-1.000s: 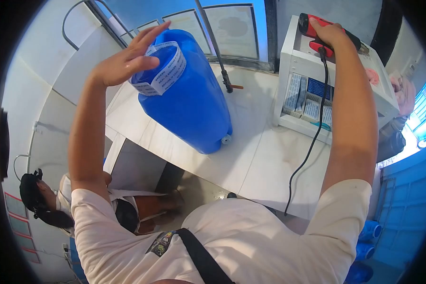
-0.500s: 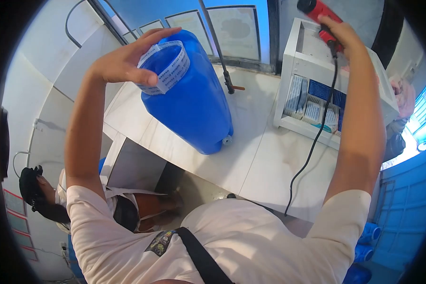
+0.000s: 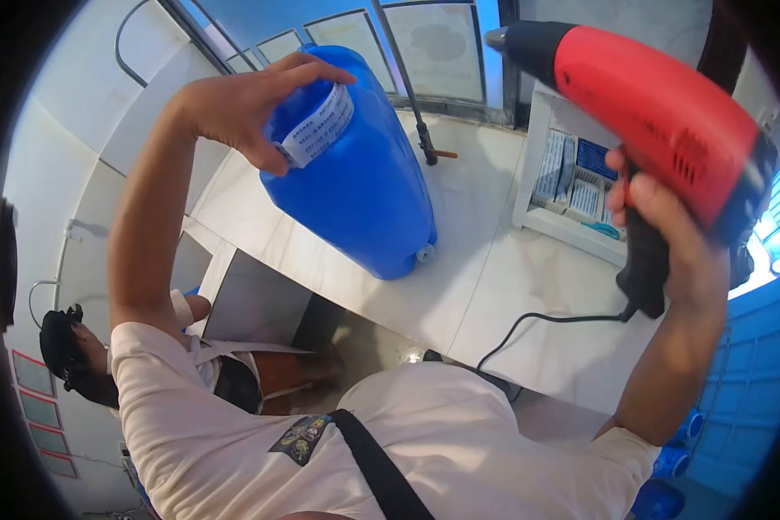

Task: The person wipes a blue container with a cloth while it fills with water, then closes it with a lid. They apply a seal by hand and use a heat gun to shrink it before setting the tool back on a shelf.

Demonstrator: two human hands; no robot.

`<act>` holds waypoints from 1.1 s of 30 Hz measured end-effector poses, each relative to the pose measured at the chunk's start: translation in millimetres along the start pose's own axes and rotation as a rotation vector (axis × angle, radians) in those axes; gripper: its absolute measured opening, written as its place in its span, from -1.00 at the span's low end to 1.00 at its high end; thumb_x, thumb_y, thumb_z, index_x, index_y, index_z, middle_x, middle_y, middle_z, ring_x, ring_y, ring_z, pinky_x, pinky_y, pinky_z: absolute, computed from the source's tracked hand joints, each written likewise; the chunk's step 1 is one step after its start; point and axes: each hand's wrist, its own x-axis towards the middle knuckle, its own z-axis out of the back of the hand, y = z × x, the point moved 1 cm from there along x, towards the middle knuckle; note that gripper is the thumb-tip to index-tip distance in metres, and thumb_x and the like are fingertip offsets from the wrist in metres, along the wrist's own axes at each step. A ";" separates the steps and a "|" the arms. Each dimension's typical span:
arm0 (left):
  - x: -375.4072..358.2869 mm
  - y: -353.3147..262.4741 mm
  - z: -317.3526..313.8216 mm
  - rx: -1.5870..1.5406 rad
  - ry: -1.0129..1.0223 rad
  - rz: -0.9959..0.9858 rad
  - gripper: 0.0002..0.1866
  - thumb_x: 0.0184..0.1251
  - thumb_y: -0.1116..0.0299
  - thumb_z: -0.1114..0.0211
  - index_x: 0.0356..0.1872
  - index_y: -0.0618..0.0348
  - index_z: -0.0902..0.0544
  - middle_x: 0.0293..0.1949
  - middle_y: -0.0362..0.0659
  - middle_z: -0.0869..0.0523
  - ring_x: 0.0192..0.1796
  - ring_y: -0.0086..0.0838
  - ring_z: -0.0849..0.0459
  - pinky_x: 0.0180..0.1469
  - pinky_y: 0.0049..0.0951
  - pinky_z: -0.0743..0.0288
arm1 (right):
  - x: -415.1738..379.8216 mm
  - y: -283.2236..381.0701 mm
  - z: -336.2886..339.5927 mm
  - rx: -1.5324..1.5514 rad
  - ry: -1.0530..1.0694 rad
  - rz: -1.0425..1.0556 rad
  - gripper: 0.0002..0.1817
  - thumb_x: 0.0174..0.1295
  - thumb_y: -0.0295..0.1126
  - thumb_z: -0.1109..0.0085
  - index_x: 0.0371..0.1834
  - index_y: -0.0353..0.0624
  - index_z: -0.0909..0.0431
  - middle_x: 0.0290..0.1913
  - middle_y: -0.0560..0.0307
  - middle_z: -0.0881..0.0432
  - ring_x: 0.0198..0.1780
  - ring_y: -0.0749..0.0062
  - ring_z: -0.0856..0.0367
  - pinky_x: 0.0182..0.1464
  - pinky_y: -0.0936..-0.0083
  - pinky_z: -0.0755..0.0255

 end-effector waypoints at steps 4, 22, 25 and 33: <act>0.4 4.2 2.5 -0.039 0.030 0.022 0.26 -0.31 0.25 -0.67 0.60 -0.21 -0.18 0.47 -0.04 -0.27 0.46 0.01 -0.41 0.44 -0.02 -0.51 | -31.6 -17.8 0.2 0.111 0.080 0.042 -0.20 0.26 0.06 -0.32 0.33 -0.43 -0.43 -0.04 -0.05 -0.65 -0.26 0.40 -0.65 -0.16 0.43 -0.56; 5.8 9.2 2.9 0.033 0.000 -0.021 0.17 -0.23 0.20 -0.62 0.58 -0.20 -0.23 0.47 -0.01 -0.29 0.45 0.04 -0.43 0.45 0.02 -0.50 | -88.2 -53.5 -4.8 -0.049 0.022 0.208 -0.06 0.28 0.28 -0.28 0.36 -0.43 -0.39 -0.20 0.04 -0.63 -0.37 0.52 -0.60 -0.32 0.58 -0.44; 6.7 9.3 2.2 -0.007 0.005 -0.023 0.16 -0.24 0.21 -0.62 0.57 -0.22 -0.24 0.46 0.00 -0.31 0.45 0.03 -0.43 0.45 0.03 -0.50 | -89.6 -58.1 -11.9 -0.100 0.115 0.245 -0.06 0.29 0.34 -0.23 0.33 -0.40 -0.42 -0.26 0.08 -0.63 -0.39 0.52 -0.59 -0.33 0.55 -0.44; 6.8 6.8 4.0 -0.022 0.001 -0.060 0.12 -0.22 0.20 -0.61 0.54 -0.14 -0.28 0.41 -0.03 -0.37 0.40 -0.06 -0.46 0.46 -0.11 -0.46 | -101.9 -46.9 -36.5 -0.013 0.154 0.098 -0.29 0.24 0.10 -0.36 0.18 -0.34 -0.56 -0.28 0.12 -0.66 -0.41 0.51 -0.62 -0.34 0.54 -0.46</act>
